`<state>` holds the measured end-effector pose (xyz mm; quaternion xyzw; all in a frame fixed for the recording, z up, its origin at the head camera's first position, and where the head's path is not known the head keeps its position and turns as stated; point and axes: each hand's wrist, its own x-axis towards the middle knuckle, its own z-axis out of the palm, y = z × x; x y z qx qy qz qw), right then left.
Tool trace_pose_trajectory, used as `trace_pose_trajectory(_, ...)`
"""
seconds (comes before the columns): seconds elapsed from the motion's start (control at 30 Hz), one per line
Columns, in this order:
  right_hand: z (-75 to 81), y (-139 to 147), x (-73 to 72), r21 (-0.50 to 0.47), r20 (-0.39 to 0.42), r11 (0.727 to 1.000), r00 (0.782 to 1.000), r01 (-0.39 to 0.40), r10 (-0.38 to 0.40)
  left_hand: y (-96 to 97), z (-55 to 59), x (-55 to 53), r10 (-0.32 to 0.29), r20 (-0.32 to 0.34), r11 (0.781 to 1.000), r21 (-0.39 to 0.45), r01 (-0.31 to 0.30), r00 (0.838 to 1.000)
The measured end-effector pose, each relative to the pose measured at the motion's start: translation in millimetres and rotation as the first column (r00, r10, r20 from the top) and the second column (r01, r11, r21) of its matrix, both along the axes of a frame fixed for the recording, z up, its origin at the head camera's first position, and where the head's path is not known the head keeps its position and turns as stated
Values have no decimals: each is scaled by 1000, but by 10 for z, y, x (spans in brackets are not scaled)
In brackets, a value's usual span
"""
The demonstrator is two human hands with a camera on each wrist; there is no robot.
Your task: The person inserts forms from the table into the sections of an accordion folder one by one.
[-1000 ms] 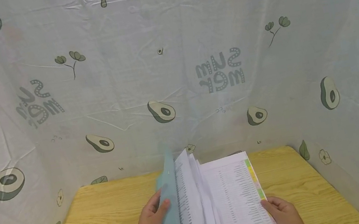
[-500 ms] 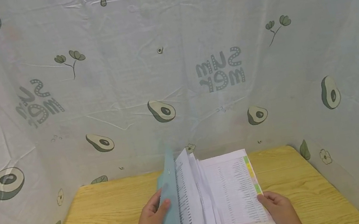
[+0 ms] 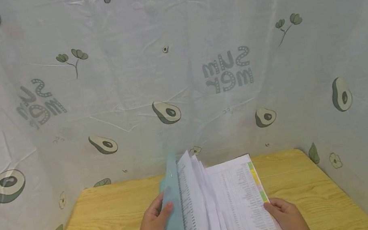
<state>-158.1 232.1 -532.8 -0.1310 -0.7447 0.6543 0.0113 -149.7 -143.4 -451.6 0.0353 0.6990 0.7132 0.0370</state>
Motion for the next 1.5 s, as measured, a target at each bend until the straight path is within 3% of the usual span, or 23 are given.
trace_pose_trajectory(0.2,-7,-20,0,-39,-13,999,1000,-26,25,30,-13,-2,0,-17,1000,9,0,1000)
trace_pose_trajectory(0.5,19,-175,-71,0,-63,987,985,-161,161,72,-35,1,-53,-7,998,21,53,999)
trace_pose_trajectory(0.8,-105,-369,-143,-15,-107,959,954,-284,281,148,-47,18,-51,3,999,-12,51,999)
trace_pose_trajectory(1.17,-175,-582,-190,-10,-140,935,926,-355,351,242,-67,36,-68,-34,998,-15,67,997)
trace_pose_trajectory(1.3,-209,-609,-211,-21,-130,920,913,-392,387,257,-75,25,-70,-34,998,-2,70,997)
trace_pose_trajectory(1.5,-208,-573,-178,38,-91,894,889,-447,448,272,-104,19,-80,-30,997,-4,80,996)
